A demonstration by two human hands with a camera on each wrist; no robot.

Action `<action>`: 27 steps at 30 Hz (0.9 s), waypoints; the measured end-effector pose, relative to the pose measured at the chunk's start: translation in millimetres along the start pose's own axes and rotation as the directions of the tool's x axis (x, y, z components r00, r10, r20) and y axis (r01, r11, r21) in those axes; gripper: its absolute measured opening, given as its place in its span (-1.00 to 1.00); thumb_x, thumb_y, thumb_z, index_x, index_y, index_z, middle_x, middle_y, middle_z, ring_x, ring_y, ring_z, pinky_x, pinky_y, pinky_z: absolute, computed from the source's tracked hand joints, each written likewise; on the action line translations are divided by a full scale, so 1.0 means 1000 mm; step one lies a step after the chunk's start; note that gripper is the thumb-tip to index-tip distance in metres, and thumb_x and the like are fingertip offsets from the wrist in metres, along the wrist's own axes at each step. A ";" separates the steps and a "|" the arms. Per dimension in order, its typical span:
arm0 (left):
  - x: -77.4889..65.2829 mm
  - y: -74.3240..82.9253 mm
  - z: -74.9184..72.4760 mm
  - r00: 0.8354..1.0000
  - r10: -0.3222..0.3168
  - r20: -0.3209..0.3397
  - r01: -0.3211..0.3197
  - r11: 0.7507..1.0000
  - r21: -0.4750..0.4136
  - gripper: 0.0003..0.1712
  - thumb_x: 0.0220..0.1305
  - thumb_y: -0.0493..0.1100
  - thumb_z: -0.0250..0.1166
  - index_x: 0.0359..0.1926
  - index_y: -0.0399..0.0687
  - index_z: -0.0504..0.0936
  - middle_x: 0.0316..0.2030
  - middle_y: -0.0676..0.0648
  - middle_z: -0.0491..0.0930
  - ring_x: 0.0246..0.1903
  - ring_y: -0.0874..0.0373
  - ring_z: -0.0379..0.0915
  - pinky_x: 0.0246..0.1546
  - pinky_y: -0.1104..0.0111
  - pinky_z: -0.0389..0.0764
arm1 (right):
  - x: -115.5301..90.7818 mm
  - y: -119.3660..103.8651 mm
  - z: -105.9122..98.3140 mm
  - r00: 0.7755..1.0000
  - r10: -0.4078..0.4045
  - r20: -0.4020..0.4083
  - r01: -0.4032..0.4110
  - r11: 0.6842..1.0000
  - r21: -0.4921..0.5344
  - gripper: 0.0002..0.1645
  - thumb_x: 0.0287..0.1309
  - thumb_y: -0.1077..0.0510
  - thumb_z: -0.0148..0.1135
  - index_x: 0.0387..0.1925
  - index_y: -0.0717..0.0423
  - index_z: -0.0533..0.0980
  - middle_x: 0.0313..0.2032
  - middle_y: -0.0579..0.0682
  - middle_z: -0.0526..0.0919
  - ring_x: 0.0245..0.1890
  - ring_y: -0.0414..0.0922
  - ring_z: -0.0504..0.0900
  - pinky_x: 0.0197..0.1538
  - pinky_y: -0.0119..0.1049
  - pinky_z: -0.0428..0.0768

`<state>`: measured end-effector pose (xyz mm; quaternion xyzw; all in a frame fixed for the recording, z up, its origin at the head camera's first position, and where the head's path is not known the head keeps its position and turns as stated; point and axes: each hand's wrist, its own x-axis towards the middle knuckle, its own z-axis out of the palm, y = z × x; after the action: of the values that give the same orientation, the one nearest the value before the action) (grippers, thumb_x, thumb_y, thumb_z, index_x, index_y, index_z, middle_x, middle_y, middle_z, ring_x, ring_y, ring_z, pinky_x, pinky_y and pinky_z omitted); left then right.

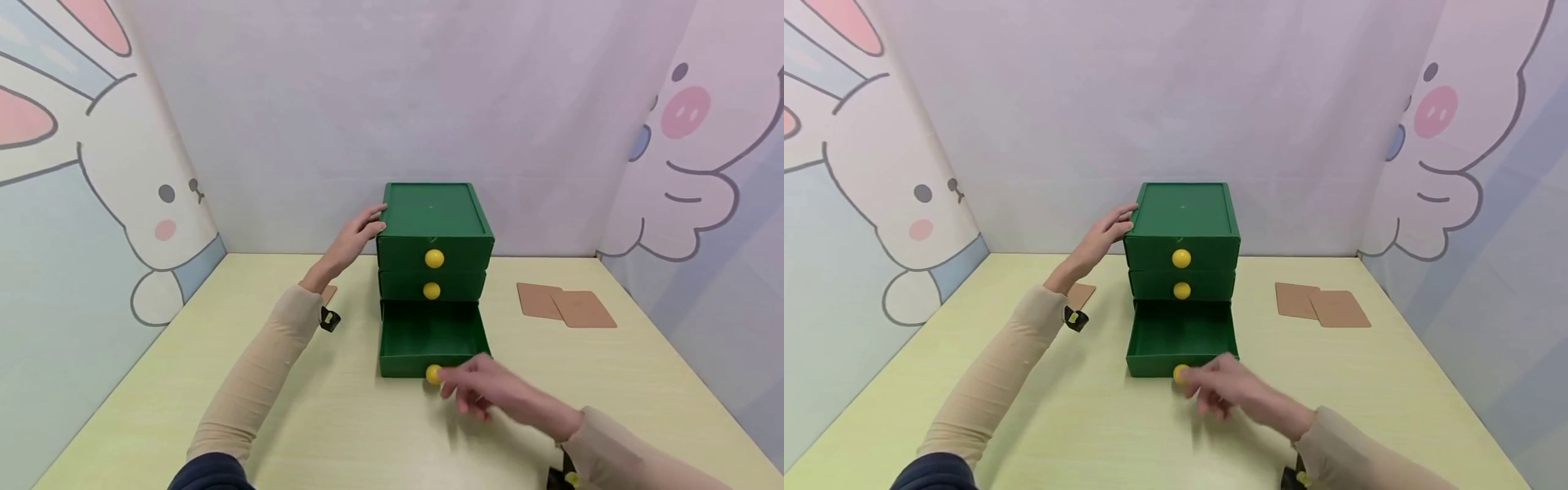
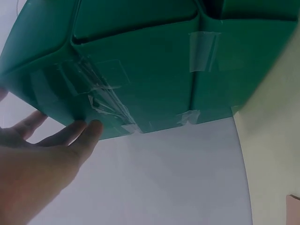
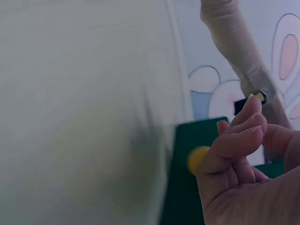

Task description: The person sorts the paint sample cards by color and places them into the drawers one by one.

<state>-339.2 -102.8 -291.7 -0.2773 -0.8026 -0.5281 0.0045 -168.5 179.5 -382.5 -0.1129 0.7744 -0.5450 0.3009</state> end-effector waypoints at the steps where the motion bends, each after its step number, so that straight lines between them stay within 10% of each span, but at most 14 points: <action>1: 0.001 0.000 -0.001 1.000 0.001 0.003 -0.001 1.000 0.009 -0.39 0.50 0.07 -0.08 0.49 0.14 0.10 0.48 -0.06 0.08 0.47 0.02 0.02 0.43 0.04 0.17 | -0.005 -0.007 -0.010 0.999 -0.037 -0.008 0.036 0.998 -0.047 -0.40 0.26 -0.19 0.16 -0.27 0.34 0.63 -0.69 -0.07 0.57 -0.77 -0.23 0.36 -0.67 -0.44 0.35; 7: 0.004 -0.001 -0.004 0.999 -0.003 0.040 0.001 1.000 0.031 -0.34 0.49 0.08 -0.09 0.52 0.15 0.03 0.52 0.00 -0.01 0.50 0.05 -0.08 0.45 0.03 0.12 | -0.036 -0.041 -0.098 0.961 -0.177 -0.213 0.085 0.920 -0.382 -0.52 0.32 -0.12 0.13 -0.24 0.27 0.61 -0.54 0.07 0.67 -0.64 -0.15 0.56 -0.54 -0.29 0.57; 14: 0.007 -0.006 -0.009 0.998 -0.017 0.065 0.016 1.000 0.026 -0.32 0.48 0.09 -0.12 0.53 0.20 -0.07 0.53 0.04 -0.10 0.52 0.06 -0.16 0.45 -0.01 0.10 | -0.029 -0.014 -0.187 0.787 -0.260 -0.559 -0.231 0.717 -0.658 -0.22 0.28 -0.26 0.08 -0.02 0.46 0.52 -0.13 0.41 0.64 -0.21 0.22 0.63 -0.23 -0.04 0.61; 20: 0.006 -0.007 -0.007 0.998 -0.026 0.056 0.024 0.999 0.030 -0.33 0.48 0.11 -0.13 0.53 0.25 -0.05 0.53 0.04 -0.08 0.51 0.07 -0.11 0.42 0.00 0.17 | -0.007 0.037 -0.224 0.782 -0.038 -0.622 -0.480 0.600 -0.640 0.09 0.10 -0.48 0.08 -0.12 0.62 0.37 -0.20 0.62 0.45 -0.24 0.44 0.44 -0.30 0.16 0.45; 27: 0.007 -0.007 -0.003 0.998 -0.020 0.063 0.018 1.000 0.025 -0.33 0.48 0.13 -0.14 0.53 0.26 -0.06 0.53 0.04 -0.07 0.51 0.07 -0.09 0.41 0.02 0.19 | 0.004 0.059 -0.231 0.733 0.223 -0.642 -0.627 0.589 -0.511 0.25 0.02 -0.53 0.09 0.14 0.62 0.23 0.06 0.60 0.34 -0.07 0.51 0.26 -0.19 0.32 0.37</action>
<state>-349.3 -103.7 -294.3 -0.2862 -0.8114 -0.5091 -0.0225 -298.4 379.4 -385.8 0.1288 0.9733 -0.1254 0.1429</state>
